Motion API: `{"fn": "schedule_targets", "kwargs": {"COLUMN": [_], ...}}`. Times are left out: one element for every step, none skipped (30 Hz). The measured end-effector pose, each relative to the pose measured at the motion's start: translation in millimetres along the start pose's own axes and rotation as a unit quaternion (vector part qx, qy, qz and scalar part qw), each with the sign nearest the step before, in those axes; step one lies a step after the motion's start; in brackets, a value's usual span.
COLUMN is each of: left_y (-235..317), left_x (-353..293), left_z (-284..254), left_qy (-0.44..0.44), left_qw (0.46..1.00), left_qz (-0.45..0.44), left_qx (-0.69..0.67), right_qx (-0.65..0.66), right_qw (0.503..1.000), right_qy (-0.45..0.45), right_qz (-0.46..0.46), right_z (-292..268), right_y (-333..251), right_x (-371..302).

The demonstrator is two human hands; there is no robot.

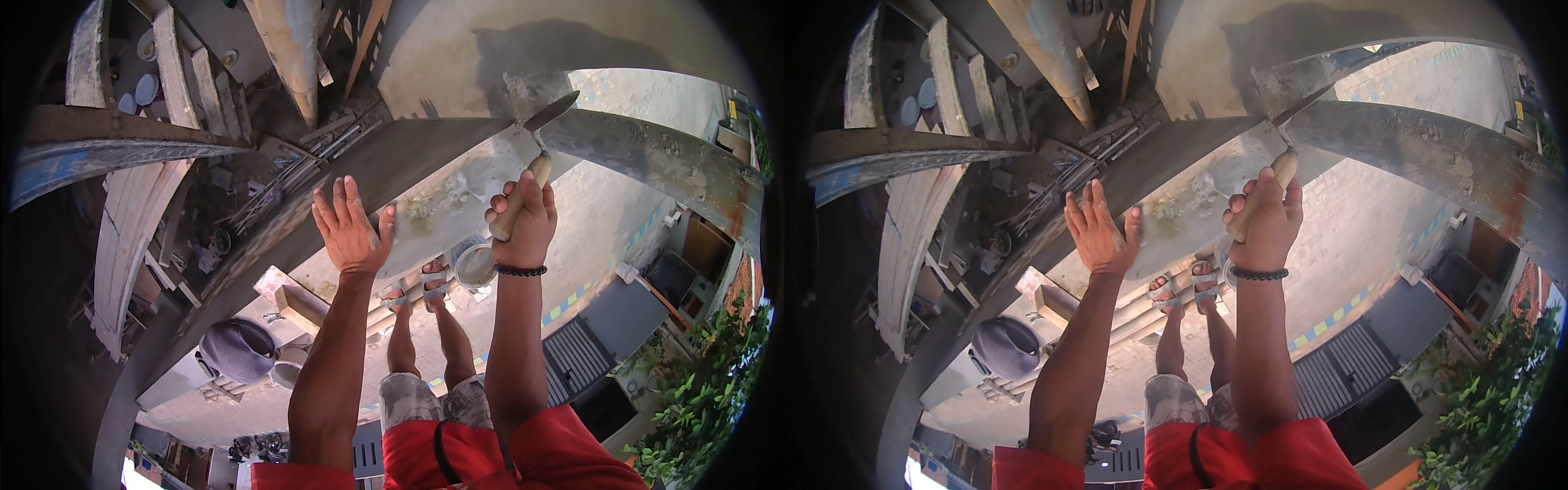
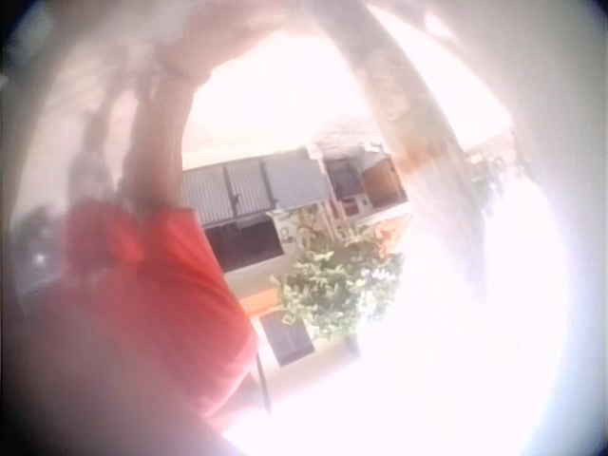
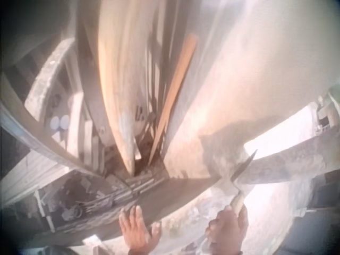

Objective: The person applies plaster to a vertical wall surface using a trowel and a smaller hand tool. They repeatedly scoop material from a bucket, spread it on the wall, and smooth the surface.

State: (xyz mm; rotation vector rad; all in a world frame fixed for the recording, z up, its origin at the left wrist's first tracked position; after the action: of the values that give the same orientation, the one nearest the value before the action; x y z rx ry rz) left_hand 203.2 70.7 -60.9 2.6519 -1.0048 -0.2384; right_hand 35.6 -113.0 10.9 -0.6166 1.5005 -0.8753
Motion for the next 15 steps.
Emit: {"fn": "schedule_targets", "kwargs": {"left_y": [0.0,-0.9,-0.8,-0.2,-1.3,-2.5,-3.1,-3.3,0.2,1.7,1.7,-1.0,-2.2,-1.7,-1.6], "left_x": [3.3,3.8,3.8,2.2,-0.2,-2.1,-2.7,-4.0,-0.4,1.7,1.6,0.9,0.4,-1.8,-3.9], "left_z": [-0.1,0.8,1.7,2.3,0.1,-0.8,0.4,0.7,0.5,-0.9,-0.6,-0.3,0.4,0.0,-0.1], "left_qy": [0.003,0.004,0.005,0.004,0.001,-0.002,-0.003,-0.006,-0.005,-0.003,-0.002,0.000,0.002,0.000,-0.002], "left_qw": [1.000,1.000,1.000,1.000,1.000,1.000,1.000,1.000,1.000,1.000,1.000,1.000,1.000,1.000,1.000], "left_qz": [0.004,0.004,0.005,0.003,0.002,0.002,0.000,0.000,0.000,0.004,0.004,0.002,0.000,0.002,0.004], "left_qx": [0.001,0.003,0.004,-0.001,-0.003,-0.005,-0.001,0.001,0.001,-0.003,-0.006,-0.007,-0.006,-0.006,-0.005], "right_qx": [0.015,0.027,0.025,0.014,0.005,0.011,0.014,0.019,0.024,0.030,0.029,0.019,0.009,0.000,-0.007], "right_qw": [1.000,0.999,0.999,1.000,0.998,0.997,0.996,0.999,1.000,0.998,0.998,1.000,0.999,0.997,0.996], "right_qy": [-0.002,-0.004,0.003,-0.006,-0.013,-0.012,-0.012,-0.010,-0.011,-0.012,-0.014,-0.015,-0.015,-0.010,0.001], "right_qz": [0.018,0.038,0.040,-0.011,-0.060,-0.073,-0.084,-0.037,0.005,0.047,0.052,0.011,-0.030,-0.070,-0.086], "right_z": [5.1,11.1,14.0,15.3,11.0,6.0,1.5,-3.1,-2.6,-2.6,4.9,9.2,9.6,6.3,-0.7], "right_y": [1.3,1.9,-0.5,-12.7,-21.0,-19.3,-17.2,-4.0,1.1,7.0,1.6,-8.9,-18.9,-27.6,-25.4], "right_x": [8.1,9.3,4.8,-6.9,-25.3,-24.5,-22.9,-8.0,10.4,20.7,19.0,7.9,-9.4,-20.5,-18.8]}}
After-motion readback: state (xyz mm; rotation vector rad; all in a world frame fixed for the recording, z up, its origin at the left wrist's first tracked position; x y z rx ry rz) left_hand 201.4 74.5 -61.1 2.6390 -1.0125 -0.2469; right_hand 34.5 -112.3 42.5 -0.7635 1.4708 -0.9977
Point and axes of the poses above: each hand's wrist, its own x-axis towards the middle knuckle, its own z-axis out of the palm, y = z × x, the point moved 10 cm from there along x, towards the middle knuckle, and after that the axes turned 5 degrees about y, right-handed, at the moved point
